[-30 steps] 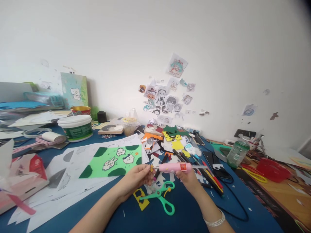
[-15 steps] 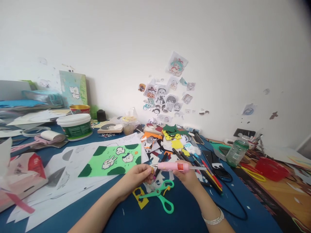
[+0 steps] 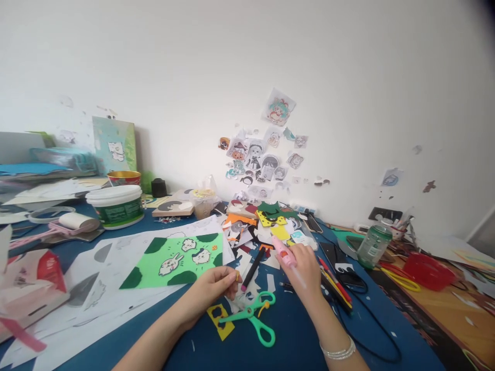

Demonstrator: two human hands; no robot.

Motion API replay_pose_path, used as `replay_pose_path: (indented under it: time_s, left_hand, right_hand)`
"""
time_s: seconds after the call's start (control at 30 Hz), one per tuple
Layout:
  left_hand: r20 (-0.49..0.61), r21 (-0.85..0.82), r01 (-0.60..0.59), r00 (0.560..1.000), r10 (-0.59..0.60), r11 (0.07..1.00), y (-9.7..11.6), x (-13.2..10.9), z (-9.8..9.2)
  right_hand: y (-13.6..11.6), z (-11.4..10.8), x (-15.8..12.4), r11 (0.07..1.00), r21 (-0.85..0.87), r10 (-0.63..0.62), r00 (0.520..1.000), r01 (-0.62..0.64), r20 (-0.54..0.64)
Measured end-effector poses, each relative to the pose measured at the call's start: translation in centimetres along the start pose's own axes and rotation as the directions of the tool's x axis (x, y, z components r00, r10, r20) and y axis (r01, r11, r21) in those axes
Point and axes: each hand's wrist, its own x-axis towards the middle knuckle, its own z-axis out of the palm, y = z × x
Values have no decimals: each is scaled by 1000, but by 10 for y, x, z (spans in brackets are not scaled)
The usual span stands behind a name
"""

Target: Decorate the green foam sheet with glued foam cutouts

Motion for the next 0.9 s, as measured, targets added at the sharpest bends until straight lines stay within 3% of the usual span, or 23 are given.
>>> replay_pose_path:
  time_s: [0.1, 0.2, 0.33, 0.43, 0.6, 0.73, 0.8, 0.9]
  left_hand:
    - [12, -43, 3, 1000, -3, 999, 0, -1, -4]
    - [52, -108, 37, 998, -32, 993, 2, -5, -6]
    - [137, -170, 77, 989, -54, 982, 5, -12, -5]
    - [184, -181, 77, 982, -43, 980, 5, -14, -5]
    - [199, -151, 58, 980, -27, 987, 7, -18, -3]
    - [206, -36, 33, 978, -25, 999, 17, -32, -11]
    - [166, 120, -8, 986, -12, 993, 21, -42, -28]
    - [-57, 453, 26, 998, 0, 891, 23, -51, -71]
  right_hand:
    - [4, 3, -3, 997, 56, -56, 990, 49, 130]
    - [-2, -4, -5, 952, 302, -144, 944, 50, 297]
    - [-33, -30, 3, 798, 601, -265, 863, -53, 429]
    - [-63, -43, 9, 697, 717, -417, 802, -21, 428]
    - [-84, -29, 12, 671, 741, -379, 873, 31, 306]
    - [-56, -8, 14, 829, 558, -202, 955, 49, 218]
    - [-35, -2, 15, 892, 452, -58, 986, -19, 155]
    - [-14, 2, 14, 903, 410, 81, 987, -132, 139]
